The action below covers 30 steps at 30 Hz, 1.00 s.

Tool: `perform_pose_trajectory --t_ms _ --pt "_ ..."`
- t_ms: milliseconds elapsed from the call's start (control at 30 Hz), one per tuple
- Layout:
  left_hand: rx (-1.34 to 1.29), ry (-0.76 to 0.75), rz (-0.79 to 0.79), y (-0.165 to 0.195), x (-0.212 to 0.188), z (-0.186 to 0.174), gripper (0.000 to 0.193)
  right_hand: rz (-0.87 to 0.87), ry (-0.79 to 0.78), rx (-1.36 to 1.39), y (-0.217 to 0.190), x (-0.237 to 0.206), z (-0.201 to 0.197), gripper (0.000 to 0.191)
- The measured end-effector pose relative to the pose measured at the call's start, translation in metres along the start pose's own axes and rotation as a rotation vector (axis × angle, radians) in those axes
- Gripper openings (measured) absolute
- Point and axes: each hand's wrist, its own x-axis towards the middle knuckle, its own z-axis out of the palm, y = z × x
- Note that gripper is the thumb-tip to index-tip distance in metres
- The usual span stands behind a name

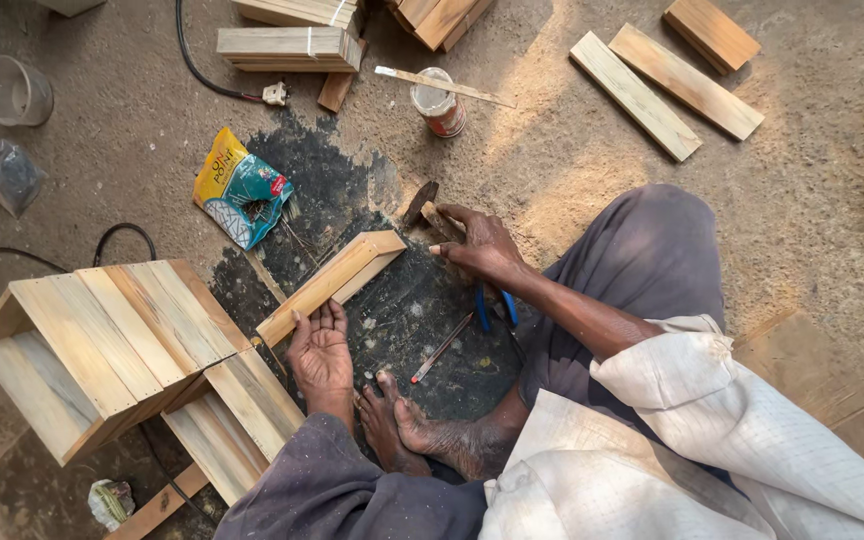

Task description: The person assembles a small wooden box by hammering nails into wooden planks. They use a hammer and pliers to secure the pieces and adjust the frame, working on the floor with several wooden components nearby.

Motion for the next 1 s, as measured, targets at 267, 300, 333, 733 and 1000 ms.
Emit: perform_pose_trajectory --t_ms 267,300,333,733,1000 --pt "0.212 -0.040 0.095 0.071 -0.019 0.020 0.030 -0.133 0.059 -0.042 0.000 -0.001 0.001 0.078" --pt "0.250 -0.066 0.103 0.082 -0.017 0.027 0.030 -0.062 0.029 -0.052 -0.003 -0.001 0.001 0.080" --pt "0.382 -0.082 0.099 0.091 -0.013 0.034 0.032 0.005 0.003 -0.064 -0.007 0.000 -0.001 0.082" --pt "1.822 -0.510 0.030 0.053 0.053 0.102 0.025 -0.037 -0.052 -0.027 0.002 0.002 -0.003 0.081" --pt "1.794 -0.302 0.233 0.101 0.087 0.059 0.022 0.061 -0.054 -0.055 -0.012 -0.002 -0.007 0.078"
